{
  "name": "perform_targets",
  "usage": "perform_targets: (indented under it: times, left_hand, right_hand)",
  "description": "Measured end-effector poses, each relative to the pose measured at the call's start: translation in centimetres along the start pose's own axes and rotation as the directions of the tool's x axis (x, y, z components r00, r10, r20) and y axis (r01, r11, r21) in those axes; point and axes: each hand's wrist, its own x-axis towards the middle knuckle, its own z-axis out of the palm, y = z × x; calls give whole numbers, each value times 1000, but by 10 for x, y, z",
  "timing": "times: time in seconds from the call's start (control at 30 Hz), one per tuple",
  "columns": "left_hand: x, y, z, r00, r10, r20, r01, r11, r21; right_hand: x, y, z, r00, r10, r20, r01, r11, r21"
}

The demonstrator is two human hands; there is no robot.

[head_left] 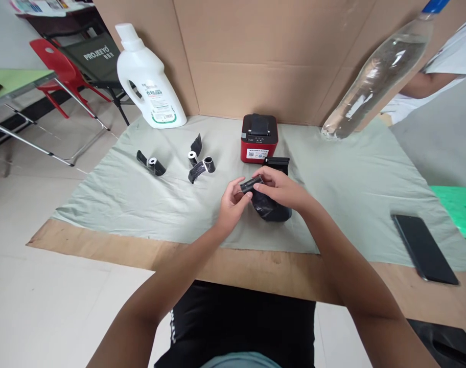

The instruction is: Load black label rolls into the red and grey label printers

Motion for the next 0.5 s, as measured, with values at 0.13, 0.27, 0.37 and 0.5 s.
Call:
perform_targets:
  times: [0.13, 0.27, 0.37, 0.5]
  left_hand:
    - [3, -2, -2, 999, -6, -38, 6, 1000, 8]
    - [4, -2, -3, 999, 42, -10, -42, 999, -1]
    - [6, -2, -5, 999, 7, -33, -7, 1000, -13]
    - [9, -3, -6, 998, -9, -69, 6, 999, -42]
  right_hand:
    - [2, 4, 4, 999, -44, 4, 44, 998, 46]
    - [3, 6, 5, 995, 61, -85, -60, 998, 10]
    - [5, 6, 7, 997, 5, -78, -1, 998, 59]
    - [5, 7, 12, 985, 82, -150, -63, 990, 128]
